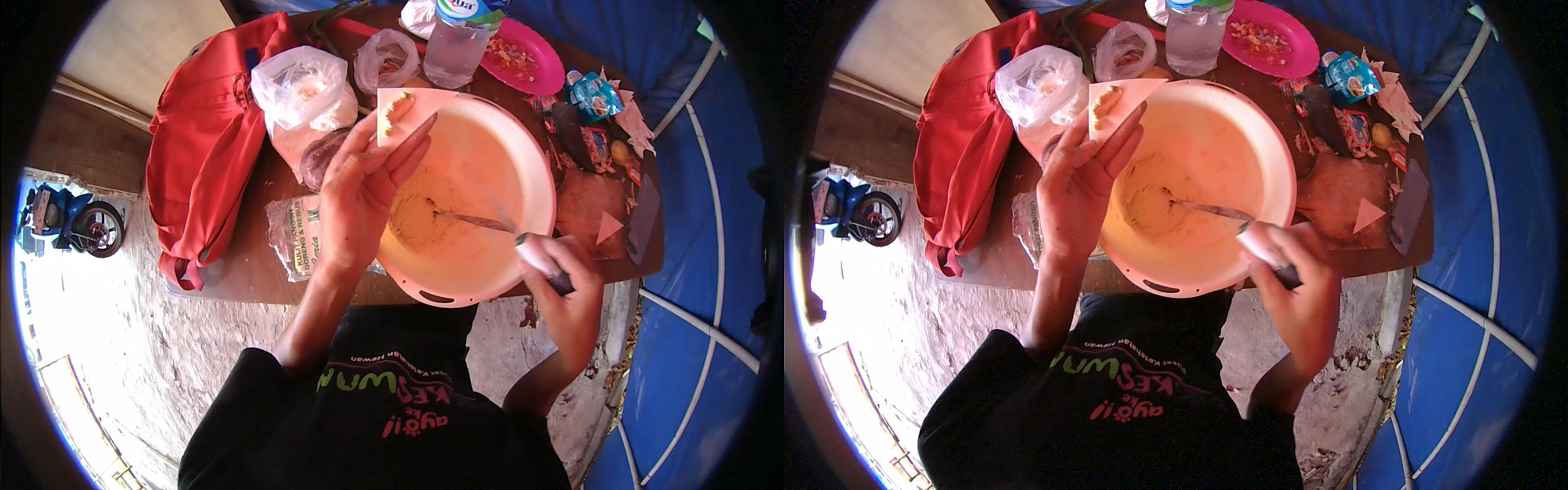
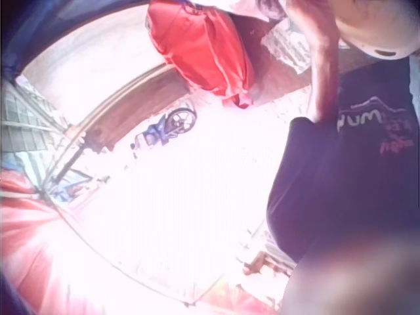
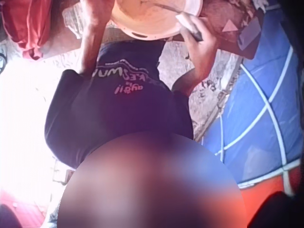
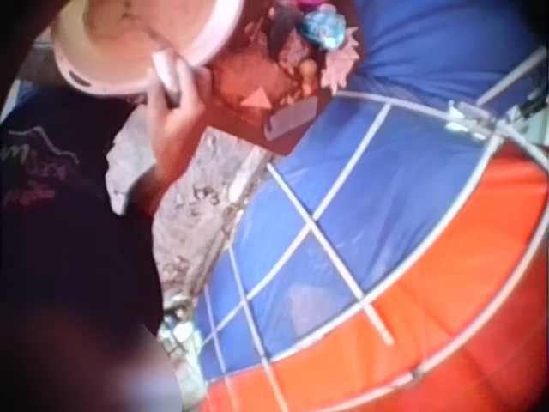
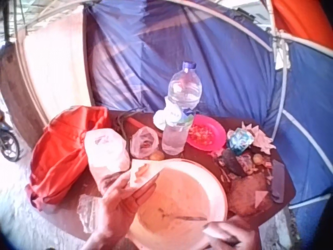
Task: The person fills triangular wrappers with a mixture from a pink bowl using a knife, then folds and places them on a wooden table. The person repeats this process multiple times, handling the wrappers and knife throughout.
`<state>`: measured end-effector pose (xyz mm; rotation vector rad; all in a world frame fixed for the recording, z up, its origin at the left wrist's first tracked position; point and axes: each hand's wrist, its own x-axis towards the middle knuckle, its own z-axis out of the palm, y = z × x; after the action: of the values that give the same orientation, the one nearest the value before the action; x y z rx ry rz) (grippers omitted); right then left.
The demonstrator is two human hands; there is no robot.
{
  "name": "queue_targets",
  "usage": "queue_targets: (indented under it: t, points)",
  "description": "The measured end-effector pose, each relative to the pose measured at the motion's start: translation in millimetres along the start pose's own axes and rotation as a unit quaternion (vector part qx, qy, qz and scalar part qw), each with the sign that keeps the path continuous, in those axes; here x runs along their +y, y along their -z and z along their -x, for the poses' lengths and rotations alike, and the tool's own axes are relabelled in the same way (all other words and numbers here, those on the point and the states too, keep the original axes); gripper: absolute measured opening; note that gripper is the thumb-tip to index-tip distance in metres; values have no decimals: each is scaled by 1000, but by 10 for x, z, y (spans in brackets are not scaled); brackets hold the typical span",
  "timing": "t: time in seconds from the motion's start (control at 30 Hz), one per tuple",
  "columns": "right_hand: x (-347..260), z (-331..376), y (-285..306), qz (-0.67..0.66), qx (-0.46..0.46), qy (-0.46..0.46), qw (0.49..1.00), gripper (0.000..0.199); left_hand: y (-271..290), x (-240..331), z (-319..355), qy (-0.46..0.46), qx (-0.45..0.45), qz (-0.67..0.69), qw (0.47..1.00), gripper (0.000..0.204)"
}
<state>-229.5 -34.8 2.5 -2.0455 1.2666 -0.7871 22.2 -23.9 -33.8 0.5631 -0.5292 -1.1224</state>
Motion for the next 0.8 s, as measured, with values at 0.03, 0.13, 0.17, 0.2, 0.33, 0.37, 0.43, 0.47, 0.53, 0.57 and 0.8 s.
queue_targets:
  t: [0.03,0.13,0.17,0.2,0.33,0.37,0.43,0.47,0.53,0.57,0.8]
  points:
    - [-60,-30,16,21,-61,-4,998,29,28,23,2,-13,7,-12,1000,56]
    - [-147,-218,-60,62,-179,42,981,32,78,38,28,-21,13,-69,997,50]
    - [-164,-276,-100,85,-203,67,973,32,86,31,42,-25,14,-86,996,50]
    - [-181,-323,-124,93,-223,83,967,30,89,17,62,-39,9,-95,995,49]
    - [-240,-414,-176,112,-303,42,946,24,107,-41,112,-58,29,-140,988,49]
    - [-251,-421,-175,118,-314,37,941,23,113,-55,111,-65,34,-148,986,49]
    - [-261,-424,-185,118,-329,30,936,22,126,-69,108,-76,47,-152,984,50]
    - [-258,-424,-193,112,-334,31,935,22,129,-75,107,-81,55,-146,984,50]
    - [-238,-425,-219,99,-343,27,934,22,128,-86,111,-93,75,-139,983,51]
    - [-224,-428,-227,93,-347,22,933,22,119,-99,117,-99,85,-136,982,52]
    - [-157,-450,-263,-5,-366,15,931,26,106,-139,125,-121,142,-126,974,53]
